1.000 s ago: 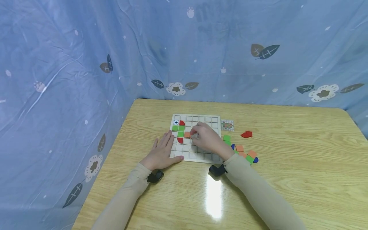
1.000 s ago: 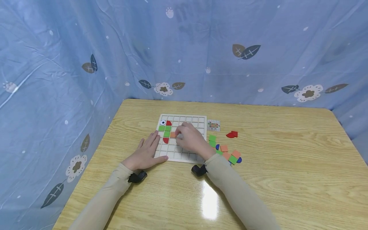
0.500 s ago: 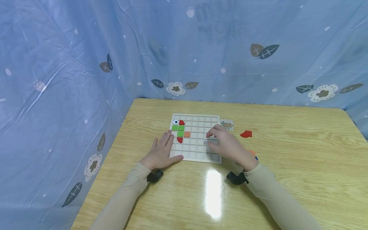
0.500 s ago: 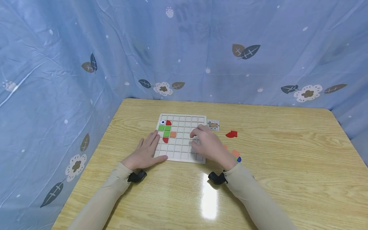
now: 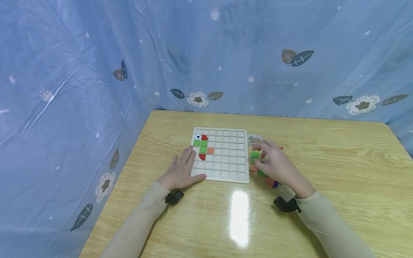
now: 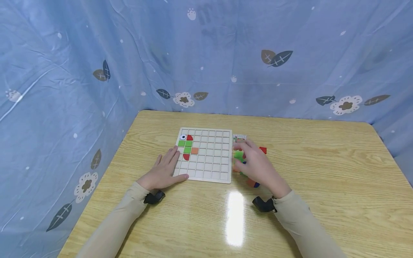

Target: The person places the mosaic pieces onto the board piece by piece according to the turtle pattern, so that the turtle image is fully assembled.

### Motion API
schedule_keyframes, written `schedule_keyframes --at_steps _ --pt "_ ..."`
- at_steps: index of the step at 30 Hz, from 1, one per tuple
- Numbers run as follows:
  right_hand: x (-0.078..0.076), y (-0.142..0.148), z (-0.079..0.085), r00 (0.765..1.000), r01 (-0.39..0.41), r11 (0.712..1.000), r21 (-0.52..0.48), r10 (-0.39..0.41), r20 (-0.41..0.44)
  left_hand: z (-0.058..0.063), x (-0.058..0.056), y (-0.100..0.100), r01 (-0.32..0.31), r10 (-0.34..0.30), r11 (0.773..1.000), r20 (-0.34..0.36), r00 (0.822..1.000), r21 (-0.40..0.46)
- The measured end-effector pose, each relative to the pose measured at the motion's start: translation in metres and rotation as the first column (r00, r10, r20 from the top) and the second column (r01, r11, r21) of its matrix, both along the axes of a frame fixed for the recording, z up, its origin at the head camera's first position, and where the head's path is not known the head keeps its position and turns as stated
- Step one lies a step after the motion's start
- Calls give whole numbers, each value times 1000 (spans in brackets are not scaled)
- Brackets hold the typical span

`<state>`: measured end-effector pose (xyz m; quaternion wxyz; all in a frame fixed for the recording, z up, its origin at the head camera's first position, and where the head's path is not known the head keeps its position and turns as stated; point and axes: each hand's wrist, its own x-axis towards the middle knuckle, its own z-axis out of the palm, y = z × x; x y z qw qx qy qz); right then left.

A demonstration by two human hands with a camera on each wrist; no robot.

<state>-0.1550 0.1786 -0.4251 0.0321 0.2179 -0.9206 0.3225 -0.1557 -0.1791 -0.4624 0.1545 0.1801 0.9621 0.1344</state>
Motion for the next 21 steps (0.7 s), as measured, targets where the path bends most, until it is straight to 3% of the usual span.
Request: schedule_keyframes --at_steps 10,21 --pt "0 33 -4 997 47 999 26 -48 52 0 0 0 -9 9 1000 1 1000 -4" --pt "-3 43 -13 993 -16 996 88 5 120 1 0 2 -13 13 1000 -4 1000 0"
